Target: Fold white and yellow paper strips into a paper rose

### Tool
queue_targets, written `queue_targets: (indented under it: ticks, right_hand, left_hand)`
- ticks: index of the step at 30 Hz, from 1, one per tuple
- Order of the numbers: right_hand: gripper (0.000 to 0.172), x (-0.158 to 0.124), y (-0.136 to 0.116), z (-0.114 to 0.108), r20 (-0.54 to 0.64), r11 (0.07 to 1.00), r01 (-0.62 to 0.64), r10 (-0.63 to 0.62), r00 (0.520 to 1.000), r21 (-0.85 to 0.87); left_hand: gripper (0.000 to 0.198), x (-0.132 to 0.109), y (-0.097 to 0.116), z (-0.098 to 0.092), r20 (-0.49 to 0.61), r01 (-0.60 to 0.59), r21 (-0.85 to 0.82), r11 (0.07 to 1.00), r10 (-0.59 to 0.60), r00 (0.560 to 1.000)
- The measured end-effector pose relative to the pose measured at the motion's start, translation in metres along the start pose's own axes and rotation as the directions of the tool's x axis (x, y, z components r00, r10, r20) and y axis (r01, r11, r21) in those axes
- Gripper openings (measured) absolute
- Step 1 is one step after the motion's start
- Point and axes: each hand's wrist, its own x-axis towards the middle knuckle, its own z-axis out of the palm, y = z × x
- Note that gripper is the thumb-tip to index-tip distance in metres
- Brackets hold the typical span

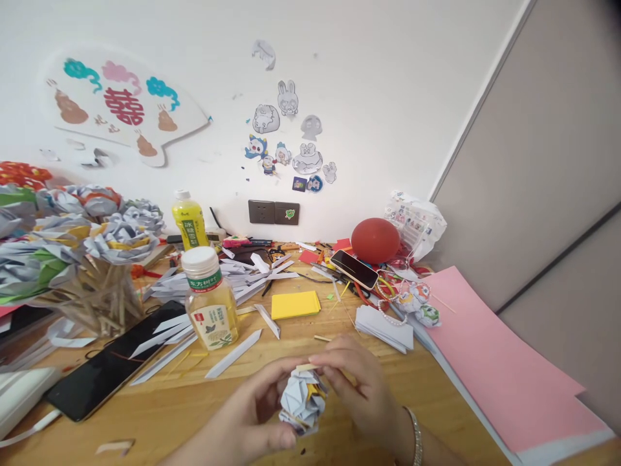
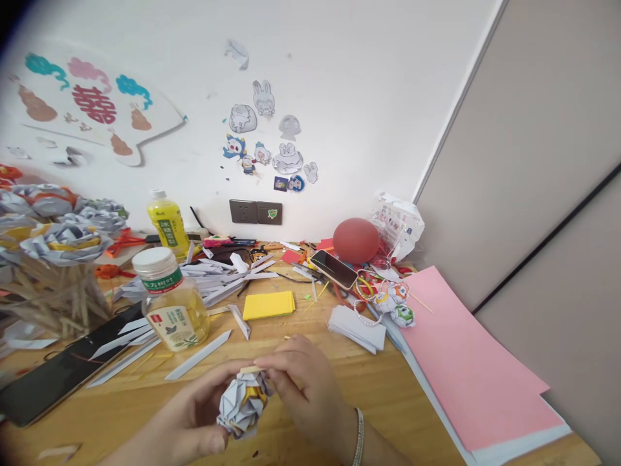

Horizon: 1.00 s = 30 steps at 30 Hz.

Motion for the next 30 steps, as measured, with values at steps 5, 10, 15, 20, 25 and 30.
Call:
queue_targets:
  ticks: [5, 10, 15, 20, 25, 30]
  right_hand:
    - [0.012, 0.003, 0.002, -0.002, 0.012, 0.993, -0.050, 0.049, 0.999, 0.103]
    - [0.021, 0.002, 0.007, 0.000, 0.049, 0.926, -0.243, 0.239, 0.970, 0.289]
    - [0.017, 0.002, 0.005, 0.002, 0.039, 0.971, -0.185, 0.182, 0.983, 0.148]
    - [0.012, 0.002, 0.001, 0.006, 0.079, 0.982, 0.070, -0.057, 0.995, -0.178]
    - [0.014, 0.001, 0.003, 0.007, 0.157, 0.959, 0.148, -0.112, 0.981, -0.242]
    - [0.022, 0.001, 0.002, 0.004, 0.218, 0.932, 0.206, -0.144, 0.965, -0.299]
  left_hand:
    - [0.047, -0.001, 0.003, -0.001, -0.029, 0.066, 0.050, 0.997, -0.064, 0.998]
    - [0.049, -0.008, 0.013, -0.001, -0.069, 0.152, 0.156, 0.976, -0.143, 0.987]
    - [0.047, -0.010, 0.008, 0.004, -0.045, 0.195, -0.034, 0.980, -0.196, 0.980]
    - [0.035, -0.001, -0.006, 0.012, -0.167, 0.187, -0.238, 0.953, -0.230, 0.959]
    - [0.032, 0.001, 0.001, 0.016, -0.195, 0.227, -0.220, 0.949, -0.271, 0.943]
    - [0.032, 0.000, 0.004, 0.017, -0.209, 0.224, -0.247, 0.943, -0.278, 0.938]
